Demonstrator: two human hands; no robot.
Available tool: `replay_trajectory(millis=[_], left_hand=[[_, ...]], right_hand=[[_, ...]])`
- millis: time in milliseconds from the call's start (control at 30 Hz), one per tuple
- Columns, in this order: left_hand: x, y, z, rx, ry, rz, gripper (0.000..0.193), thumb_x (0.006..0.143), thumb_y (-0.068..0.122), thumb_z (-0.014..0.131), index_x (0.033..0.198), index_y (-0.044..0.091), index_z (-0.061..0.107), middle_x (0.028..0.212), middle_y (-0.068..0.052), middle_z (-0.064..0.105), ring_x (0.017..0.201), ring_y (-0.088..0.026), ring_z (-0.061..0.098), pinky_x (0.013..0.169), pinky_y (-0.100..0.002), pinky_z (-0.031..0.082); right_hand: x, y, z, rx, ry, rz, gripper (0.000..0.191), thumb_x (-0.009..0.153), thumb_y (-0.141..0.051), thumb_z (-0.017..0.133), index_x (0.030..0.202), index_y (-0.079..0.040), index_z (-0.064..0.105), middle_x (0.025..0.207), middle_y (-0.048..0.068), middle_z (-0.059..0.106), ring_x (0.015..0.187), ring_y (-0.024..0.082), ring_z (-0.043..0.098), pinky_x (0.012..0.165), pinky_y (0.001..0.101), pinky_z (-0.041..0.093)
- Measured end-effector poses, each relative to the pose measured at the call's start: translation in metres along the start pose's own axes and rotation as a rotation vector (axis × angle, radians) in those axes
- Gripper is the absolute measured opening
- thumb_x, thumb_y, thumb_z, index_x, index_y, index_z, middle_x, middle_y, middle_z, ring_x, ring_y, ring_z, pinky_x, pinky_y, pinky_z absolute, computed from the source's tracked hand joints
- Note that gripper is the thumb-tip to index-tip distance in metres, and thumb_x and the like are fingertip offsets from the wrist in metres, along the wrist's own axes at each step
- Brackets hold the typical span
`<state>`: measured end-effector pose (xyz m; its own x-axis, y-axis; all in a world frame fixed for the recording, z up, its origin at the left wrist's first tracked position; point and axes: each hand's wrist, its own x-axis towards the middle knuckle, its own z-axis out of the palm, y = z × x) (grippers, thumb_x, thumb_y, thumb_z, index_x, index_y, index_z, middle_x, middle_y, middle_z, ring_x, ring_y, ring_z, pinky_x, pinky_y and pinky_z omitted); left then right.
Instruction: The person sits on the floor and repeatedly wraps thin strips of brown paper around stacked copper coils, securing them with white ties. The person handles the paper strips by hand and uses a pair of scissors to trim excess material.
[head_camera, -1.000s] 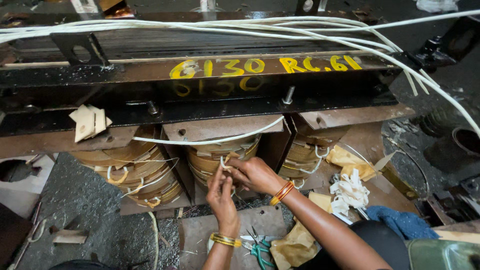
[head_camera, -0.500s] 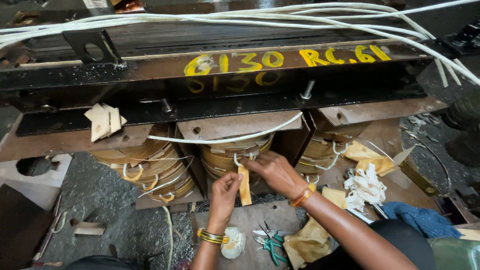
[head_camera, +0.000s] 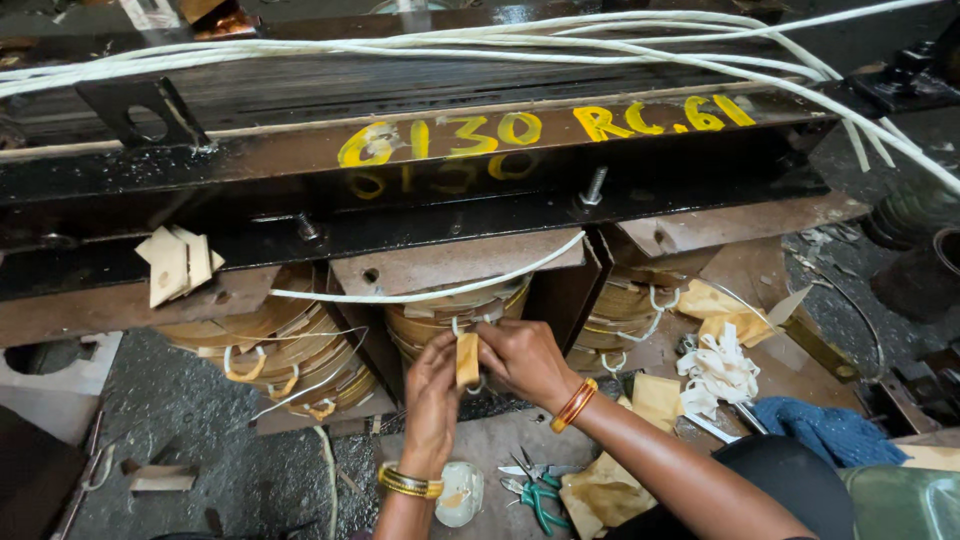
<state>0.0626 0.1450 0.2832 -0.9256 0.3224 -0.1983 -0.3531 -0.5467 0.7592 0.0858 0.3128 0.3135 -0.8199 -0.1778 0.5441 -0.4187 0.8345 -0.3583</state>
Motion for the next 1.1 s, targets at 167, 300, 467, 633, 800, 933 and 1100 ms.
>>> replay_trajectory(millis=[167,300,467,633,800,933,1100], left_hand=[[0.015,-0.013,0.005,0.024,-0.010,0.131,0.012,0.093,0.008,0.066,0.103,0.001,0.068,0.089,-0.004,0.072,0.075,-0.010,0.067,0.069,-0.024,0.055],[0.037,-0.027,0.002,0.007,0.127,0.093,0.005,0.092,0.005,0.071,0.094,0.004,0.066,0.082,-0.006,0.070,0.065,-0.011,0.062,0.060,-0.024,0.049],[0.053,-0.043,0.001,-0.046,0.191,0.162,0.007,0.088,0.000,0.070,0.090,0.001,0.063,0.079,-0.006,0.070,0.061,-0.012,0.061,0.057,-0.025,0.050],[0.040,-0.041,0.012,0.009,0.238,0.277,0.011,0.090,0.000,0.071,0.096,0.001,0.062,0.077,-0.005,0.067,0.060,-0.009,0.057,0.055,-0.024,0.045],[0.006,-0.038,0.029,0.097,0.298,0.355,0.017,0.102,0.010,0.064,0.112,-0.003,0.068,0.078,0.000,0.063,0.063,-0.006,0.048,0.055,-0.023,0.035],[-0.008,-0.040,0.026,0.209,0.260,0.502,0.033,0.102,0.010,0.057,0.131,-0.003,0.067,0.112,0.003,0.075,0.097,-0.004,0.066,0.086,-0.020,0.052],[-0.001,-0.041,0.011,0.093,0.174,0.278,0.038,0.105,0.010,0.059,0.141,0.001,0.068,0.091,-0.008,0.065,0.075,-0.017,0.052,0.064,-0.034,0.047]], right_hand=[[0.004,-0.002,-0.001,0.225,-0.040,0.320,0.018,0.087,-0.019,0.074,0.101,-0.008,0.075,0.073,0.017,0.074,0.062,0.032,0.073,0.057,0.0401,0.056],[0.000,-0.011,0.001,0.310,0.167,0.403,0.025,0.085,-0.019,0.076,0.105,-0.005,0.071,0.080,0.010,0.077,0.067,0.023,0.078,0.059,0.0333,0.060],[-0.009,-0.015,0.004,-0.197,0.253,-0.154,0.035,0.087,-0.016,0.075,0.118,-0.001,0.071,0.079,0.010,0.071,0.071,0.025,0.068,0.066,0.0372,0.055],[-0.010,-0.020,0.015,-0.247,0.246,-0.116,0.041,0.091,-0.020,0.072,0.123,0.002,0.063,0.080,0.013,0.070,0.072,0.027,0.068,0.066,0.0381,0.055],[-0.006,-0.015,0.016,-0.272,-0.111,0.069,0.032,0.097,-0.026,0.063,0.117,-0.001,0.061,0.059,0.016,0.065,0.054,0.033,0.067,0.048,0.0438,0.052],[0.005,-0.016,0.014,-0.290,-0.212,0.118,0.031,0.102,-0.032,0.058,0.108,-0.003,0.061,0.053,0.017,0.064,0.050,0.036,0.066,0.046,0.0466,0.050],[0.019,-0.020,-0.004,0.152,-0.241,0.247,0.024,0.100,-0.027,0.053,0.100,-0.006,0.065,0.058,0.011,0.067,0.048,0.027,0.068,0.048,0.0406,0.054]])
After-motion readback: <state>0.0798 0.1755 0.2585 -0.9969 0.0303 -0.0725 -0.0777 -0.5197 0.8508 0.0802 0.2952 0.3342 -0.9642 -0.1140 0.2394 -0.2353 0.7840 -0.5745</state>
